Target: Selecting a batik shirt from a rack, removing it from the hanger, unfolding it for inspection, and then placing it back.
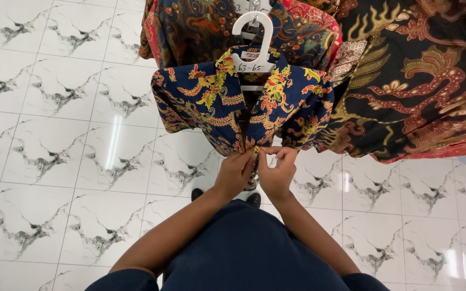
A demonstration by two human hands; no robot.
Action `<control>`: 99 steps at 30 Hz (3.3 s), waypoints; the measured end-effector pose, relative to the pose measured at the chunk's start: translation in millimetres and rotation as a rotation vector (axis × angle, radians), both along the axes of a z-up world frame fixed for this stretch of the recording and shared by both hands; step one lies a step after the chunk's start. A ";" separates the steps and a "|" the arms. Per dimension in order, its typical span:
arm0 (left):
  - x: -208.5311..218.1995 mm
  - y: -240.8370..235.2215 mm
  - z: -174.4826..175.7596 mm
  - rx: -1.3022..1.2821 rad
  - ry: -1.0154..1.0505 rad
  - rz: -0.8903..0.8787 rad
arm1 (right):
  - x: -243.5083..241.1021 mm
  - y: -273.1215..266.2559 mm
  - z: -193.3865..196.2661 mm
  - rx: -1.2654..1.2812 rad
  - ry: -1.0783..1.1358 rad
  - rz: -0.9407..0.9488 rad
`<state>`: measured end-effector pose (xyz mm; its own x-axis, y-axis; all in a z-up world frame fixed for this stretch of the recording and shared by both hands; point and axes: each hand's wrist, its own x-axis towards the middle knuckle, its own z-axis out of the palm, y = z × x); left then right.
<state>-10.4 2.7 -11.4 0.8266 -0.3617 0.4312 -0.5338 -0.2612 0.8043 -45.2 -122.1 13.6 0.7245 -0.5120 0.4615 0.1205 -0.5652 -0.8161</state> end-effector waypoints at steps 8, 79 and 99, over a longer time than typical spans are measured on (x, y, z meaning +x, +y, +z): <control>-6.0 -2.0 11.3 -0.170 0.098 0.033 | -0.9 0.5 6.9 0.036 -0.022 0.116; 35.3 10.7 66.1 -0.491 0.733 0.095 | -12.0 -15.7 -27.2 0.162 -0.012 0.302; 25.7 10.0 36.2 -0.454 0.642 0.197 | 61.0 -12.5 -1.4 -0.382 0.303 0.149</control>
<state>15.4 12.7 24.7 0.9930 -0.0874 -0.0793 0.0898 0.1236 0.9883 15.8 -134.6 12.2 0.9068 -0.2289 0.3539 0.0124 -0.8248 -0.5653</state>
